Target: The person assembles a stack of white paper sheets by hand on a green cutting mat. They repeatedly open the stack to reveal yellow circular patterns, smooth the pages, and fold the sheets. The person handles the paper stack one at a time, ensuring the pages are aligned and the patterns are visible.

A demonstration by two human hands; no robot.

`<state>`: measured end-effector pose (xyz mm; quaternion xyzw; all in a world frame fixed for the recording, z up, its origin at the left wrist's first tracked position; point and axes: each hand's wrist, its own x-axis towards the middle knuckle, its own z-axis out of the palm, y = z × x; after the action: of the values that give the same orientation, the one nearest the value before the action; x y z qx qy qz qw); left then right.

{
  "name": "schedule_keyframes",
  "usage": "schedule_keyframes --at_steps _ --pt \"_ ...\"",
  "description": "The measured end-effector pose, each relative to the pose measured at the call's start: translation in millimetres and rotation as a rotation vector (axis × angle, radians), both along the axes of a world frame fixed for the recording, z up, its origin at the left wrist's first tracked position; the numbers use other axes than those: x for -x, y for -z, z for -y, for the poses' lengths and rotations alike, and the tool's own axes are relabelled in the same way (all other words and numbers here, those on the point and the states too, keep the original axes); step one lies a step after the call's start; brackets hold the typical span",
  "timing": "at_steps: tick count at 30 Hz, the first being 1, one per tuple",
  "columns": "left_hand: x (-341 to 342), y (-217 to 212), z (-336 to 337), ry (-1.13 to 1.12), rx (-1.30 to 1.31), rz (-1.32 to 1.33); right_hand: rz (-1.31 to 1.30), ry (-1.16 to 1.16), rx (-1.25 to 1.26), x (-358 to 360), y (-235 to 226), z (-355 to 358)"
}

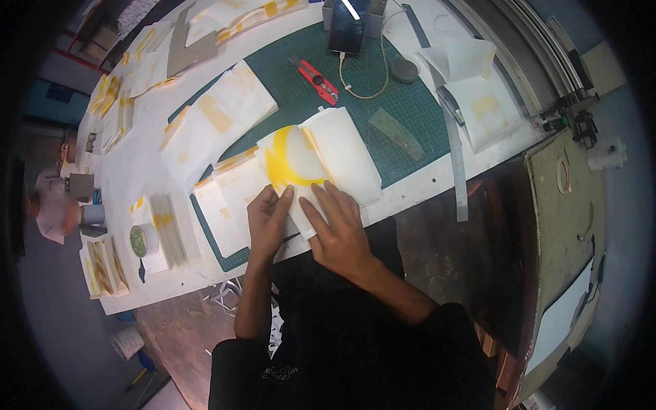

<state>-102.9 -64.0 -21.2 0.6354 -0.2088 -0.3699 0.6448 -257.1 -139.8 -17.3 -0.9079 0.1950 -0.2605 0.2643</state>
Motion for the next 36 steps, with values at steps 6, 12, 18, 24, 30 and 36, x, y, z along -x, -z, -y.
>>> schedule_keyframes --at_steps 6,12,18,24,30,36 --pt "4.8 -1.2 6.2 -0.015 0.033 0.028 -0.026 -0.100 -0.037 2.2 -11.4 0.8" --pt "4.6 9.7 6.0 -0.054 0.058 0.078 0.153 0.470 -0.071 10.9 11.8 23.7" --pt "7.4 4.1 3.0 -0.085 0.041 0.168 -0.002 0.565 -0.119 16.7 19.1 47.3" --pt "6.2 20.6 -3.1 -0.014 0.008 0.281 -0.011 0.637 -0.049 6.6 22.9 47.0" --pt "10.8 18.6 3.0 0.006 -0.002 0.534 -0.084 0.562 -0.118 7.2 25.4 58.1" --pt "8.7 -18.9 -4.4 0.206 0.011 0.634 0.026 0.552 -0.287 10.7 19.2 67.6"
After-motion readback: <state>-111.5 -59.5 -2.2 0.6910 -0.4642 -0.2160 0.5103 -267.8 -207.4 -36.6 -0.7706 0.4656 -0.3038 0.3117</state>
